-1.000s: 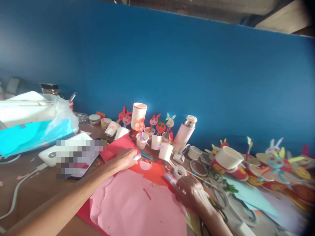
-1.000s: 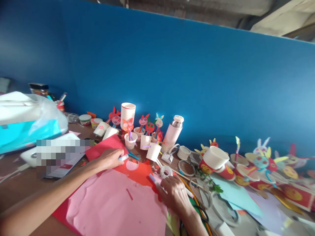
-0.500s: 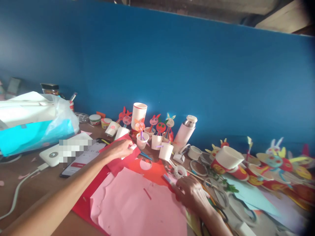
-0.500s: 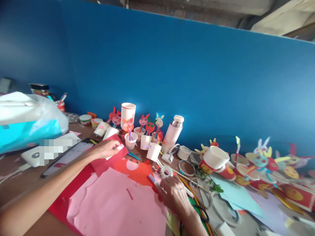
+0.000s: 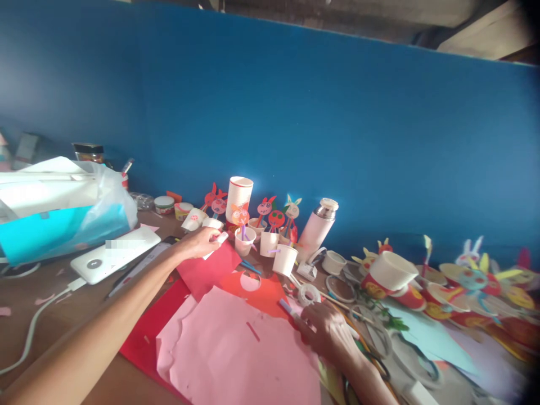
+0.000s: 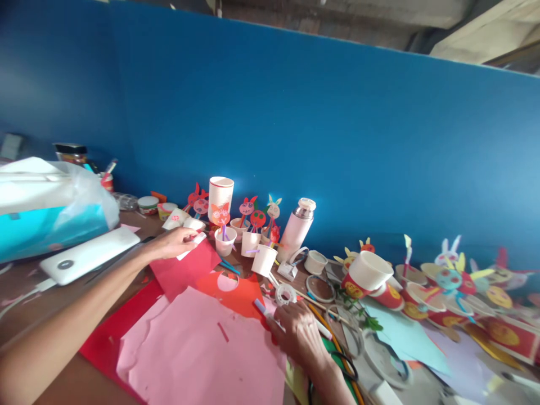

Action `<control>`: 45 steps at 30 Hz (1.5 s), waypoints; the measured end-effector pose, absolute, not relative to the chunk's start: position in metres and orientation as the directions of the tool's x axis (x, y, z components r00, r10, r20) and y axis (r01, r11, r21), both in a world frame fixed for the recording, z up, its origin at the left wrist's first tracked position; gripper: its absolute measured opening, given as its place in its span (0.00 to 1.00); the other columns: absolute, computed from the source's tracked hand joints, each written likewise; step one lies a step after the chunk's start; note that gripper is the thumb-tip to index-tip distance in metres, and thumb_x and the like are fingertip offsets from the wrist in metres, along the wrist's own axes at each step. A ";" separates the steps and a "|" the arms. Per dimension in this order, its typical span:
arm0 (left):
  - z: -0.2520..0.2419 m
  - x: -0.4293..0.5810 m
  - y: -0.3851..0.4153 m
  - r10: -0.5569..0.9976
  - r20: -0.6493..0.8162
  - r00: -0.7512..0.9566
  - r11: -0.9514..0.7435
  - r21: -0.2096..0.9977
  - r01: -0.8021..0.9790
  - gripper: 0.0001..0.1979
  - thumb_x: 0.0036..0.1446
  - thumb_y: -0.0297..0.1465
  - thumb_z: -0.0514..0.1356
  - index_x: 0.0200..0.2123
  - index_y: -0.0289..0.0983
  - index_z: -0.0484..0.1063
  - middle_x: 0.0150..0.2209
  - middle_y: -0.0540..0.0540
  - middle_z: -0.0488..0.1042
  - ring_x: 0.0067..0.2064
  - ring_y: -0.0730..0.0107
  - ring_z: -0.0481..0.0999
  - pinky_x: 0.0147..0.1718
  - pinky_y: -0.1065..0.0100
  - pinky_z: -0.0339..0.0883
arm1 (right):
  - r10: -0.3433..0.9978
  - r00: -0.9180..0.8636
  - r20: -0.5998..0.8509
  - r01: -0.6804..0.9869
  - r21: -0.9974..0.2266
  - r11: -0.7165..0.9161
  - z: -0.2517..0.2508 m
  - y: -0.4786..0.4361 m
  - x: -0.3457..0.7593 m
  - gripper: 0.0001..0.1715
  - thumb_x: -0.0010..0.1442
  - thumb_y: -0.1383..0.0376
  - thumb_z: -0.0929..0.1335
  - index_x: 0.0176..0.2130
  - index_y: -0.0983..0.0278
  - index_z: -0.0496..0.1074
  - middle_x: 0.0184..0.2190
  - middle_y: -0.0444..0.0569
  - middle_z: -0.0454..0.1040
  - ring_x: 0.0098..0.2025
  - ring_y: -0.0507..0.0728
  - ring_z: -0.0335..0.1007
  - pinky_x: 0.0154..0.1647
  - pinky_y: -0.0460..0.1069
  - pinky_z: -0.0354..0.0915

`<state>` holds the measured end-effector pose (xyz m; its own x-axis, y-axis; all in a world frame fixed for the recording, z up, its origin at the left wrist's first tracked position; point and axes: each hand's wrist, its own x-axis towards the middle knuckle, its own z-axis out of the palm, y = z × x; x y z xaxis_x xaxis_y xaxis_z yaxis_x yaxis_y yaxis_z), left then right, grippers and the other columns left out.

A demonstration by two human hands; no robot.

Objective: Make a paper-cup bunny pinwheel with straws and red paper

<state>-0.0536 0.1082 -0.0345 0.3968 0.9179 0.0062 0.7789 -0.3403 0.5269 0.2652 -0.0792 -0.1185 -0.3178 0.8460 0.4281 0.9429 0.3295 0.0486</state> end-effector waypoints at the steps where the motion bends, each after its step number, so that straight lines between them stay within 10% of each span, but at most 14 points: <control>1: -0.034 -0.055 0.109 0.922 0.007 0.388 -0.334 0.522 0.785 0.11 0.49 0.40 0.52 0.26 0.38 0.64 0.21 0.53 0.64 0.22 0.73 0.64 0.20 0.73 0.51 | 0.845 -0.315 0.433 0.943 0.047 0.328 -0.119 -0.079 0.265 0.19 0.62 0.59 0.63 0.21 0.62 0.66 0.19 0.44 0.69 0.23 0.52 0.64 0.29 0.49 0.55; 23: -0.041 -0.032 0.079 0.575 -0.324 0.751 -0.599 0.458 0.657 0.09 0.38 0.27 0.56 0.26 0.38 0.74 0.22 0.53 0.71 0.24 0.73 0.66 0.20 0.74 0.54 | 0.765 -0.084 0.639 0.970 -0.122 0.209 -0.109 -0.079 0.270 0.15 0.65 0.60 0.57 0.33 0.63 0.68 0.23 0.46 0.71 0.27 0.54 0.67 0.32 0.47 0.57; 45: -0.049 -0.007 0.058 0.702 -0.044 0.711 -0.642 0.393 0.658 0.09 0.50 0.32 0.51 0.26 0.39 0.70 0.24 0.51 0.69 0.25 0.72 0.66 0.24 0.71 0.51 | 0.859 -0.080 0.506 0.997 0.023 0.079 -0.115 -0.078 0.273 0.11 0.60 0.59 0.63 0.29 0.59 0.70 0.23 0.44 0.73 0.30 0.55 0.70 0.32 0.48 0.54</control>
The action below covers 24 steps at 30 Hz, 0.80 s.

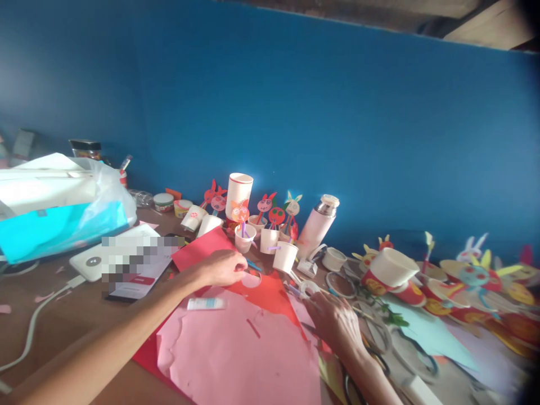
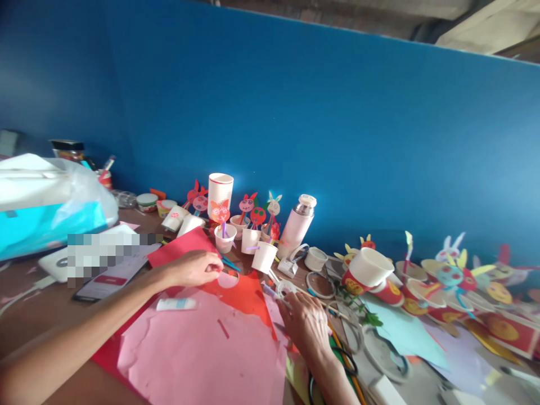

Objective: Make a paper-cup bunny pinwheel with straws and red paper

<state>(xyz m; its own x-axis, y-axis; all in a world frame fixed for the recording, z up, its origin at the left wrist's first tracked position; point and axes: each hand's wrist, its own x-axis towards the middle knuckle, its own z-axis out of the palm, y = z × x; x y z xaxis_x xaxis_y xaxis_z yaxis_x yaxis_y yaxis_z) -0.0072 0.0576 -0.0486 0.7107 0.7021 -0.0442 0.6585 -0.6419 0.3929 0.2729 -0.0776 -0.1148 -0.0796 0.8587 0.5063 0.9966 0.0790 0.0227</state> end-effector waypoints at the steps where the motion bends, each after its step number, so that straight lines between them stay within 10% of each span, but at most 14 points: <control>1: -0.052 -0.001 0.054 0.703 -0.025 0.711 -0.643 0.405 0.650 0.11 0.52 0.32 0.49 0.26 0.39 0.69 0.24 0.51 0.68 0.25 0.72 0.66 0.24 0.71 0.51 | 0.853 -0.093 0.513 0.995 0.025 0.093 -0.115 -0.078 0.272 0.12 0.60 0.59 0.63 0.28 0.60 0.70 0.23 0.44 0.73 0.29 0.55 0.69 0.32 0.48 0.54; 24: -0.077 0.025 0.012 0.743 0.115 0.660 -0.645 0.391 0.657 0.03 0.50 0.30 0.58 0.30 0.38 0.66 0.37 0.45 0.71 0.42 0.61 0.69 0.39 0.65 0.60 | 0.863 -0.074 0.501 0.997 0.039 0.063 -0.113 -0.078 0.258 0.09 0.59 0.62 0.64 0.29 0.61 0.70 0.23 0.45 0.73 0.29 0.56 0.69 0.35 0.49 0.52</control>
<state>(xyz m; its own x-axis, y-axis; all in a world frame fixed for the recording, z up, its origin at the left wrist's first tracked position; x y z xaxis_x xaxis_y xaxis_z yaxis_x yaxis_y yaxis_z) 0.0251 0.0119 -0.0767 0.6598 0.7426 0.1151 0.6573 -0.6446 0.3906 0.2577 -0.0782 -0.1128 -0.0737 0.8626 0.5005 0.9973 0.0626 0.0391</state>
